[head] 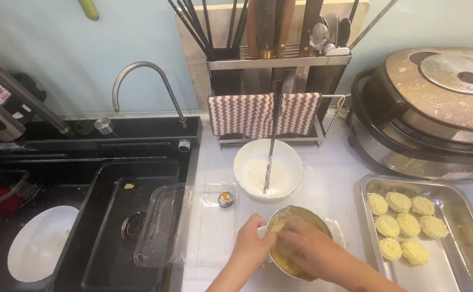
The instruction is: Shaping food mixture into patties and coating small rolls in batter.
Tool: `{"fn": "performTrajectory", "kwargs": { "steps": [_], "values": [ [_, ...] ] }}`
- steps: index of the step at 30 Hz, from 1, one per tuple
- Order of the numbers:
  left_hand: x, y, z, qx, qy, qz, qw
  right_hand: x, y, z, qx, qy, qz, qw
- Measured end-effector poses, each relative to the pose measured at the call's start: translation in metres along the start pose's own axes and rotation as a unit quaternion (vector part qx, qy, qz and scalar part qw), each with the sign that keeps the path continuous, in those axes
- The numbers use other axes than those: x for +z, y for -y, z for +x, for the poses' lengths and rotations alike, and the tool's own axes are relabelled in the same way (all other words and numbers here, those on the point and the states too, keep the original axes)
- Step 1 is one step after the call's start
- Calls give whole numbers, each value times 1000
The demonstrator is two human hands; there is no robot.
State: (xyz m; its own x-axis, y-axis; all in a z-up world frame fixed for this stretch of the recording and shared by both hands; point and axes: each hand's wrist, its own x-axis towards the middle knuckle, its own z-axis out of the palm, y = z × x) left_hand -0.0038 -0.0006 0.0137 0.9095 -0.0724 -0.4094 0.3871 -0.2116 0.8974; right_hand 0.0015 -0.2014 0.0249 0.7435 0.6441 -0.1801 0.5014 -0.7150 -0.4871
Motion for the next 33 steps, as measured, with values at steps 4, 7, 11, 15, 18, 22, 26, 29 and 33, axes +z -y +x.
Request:
{"fn": "performTrajectory", "kwargs": {
  "steps": [4, 7, 11, 15, 18, 22, 26, 29, 33],
  "values": [
    [-1, 9, -3, 58, -33, 67, 996, -15, -4, -1, 34, -51, 114, 992],
    [0, -5, -17, 153, -61, 166, 972, -41, 2, -7, 135, -6, 416, 899],
    [7, -13, -25, 271, -55, 259, 926, -52, 6, -12, 155, 35, 727, 668],
    [14, -20, -29, 384, -44, 264, 884, -50, 12, -16, 145, 8, 750, 645],
    [18, -24, -30, 388, -15, 238, 890, -34, -2, -16, 197, -14, 722, 663],
    [26, -16, -26, 372, 7, 226, 900, -42, 11, -18, 204, -26, 722, 661],
    [35, 1, -18, 410, -11, 224, 884, -43, 12, -22, 167, -31, 720, 673],
    [40, 2, -14, 451, -28, 223, 864, -46, 9, -30, 151, -40, 715, 682],
    [49, -14, -13, 488, -46, 233, 840, -64, -17, -64, 131, -73, 740, 656]
  ]
}}
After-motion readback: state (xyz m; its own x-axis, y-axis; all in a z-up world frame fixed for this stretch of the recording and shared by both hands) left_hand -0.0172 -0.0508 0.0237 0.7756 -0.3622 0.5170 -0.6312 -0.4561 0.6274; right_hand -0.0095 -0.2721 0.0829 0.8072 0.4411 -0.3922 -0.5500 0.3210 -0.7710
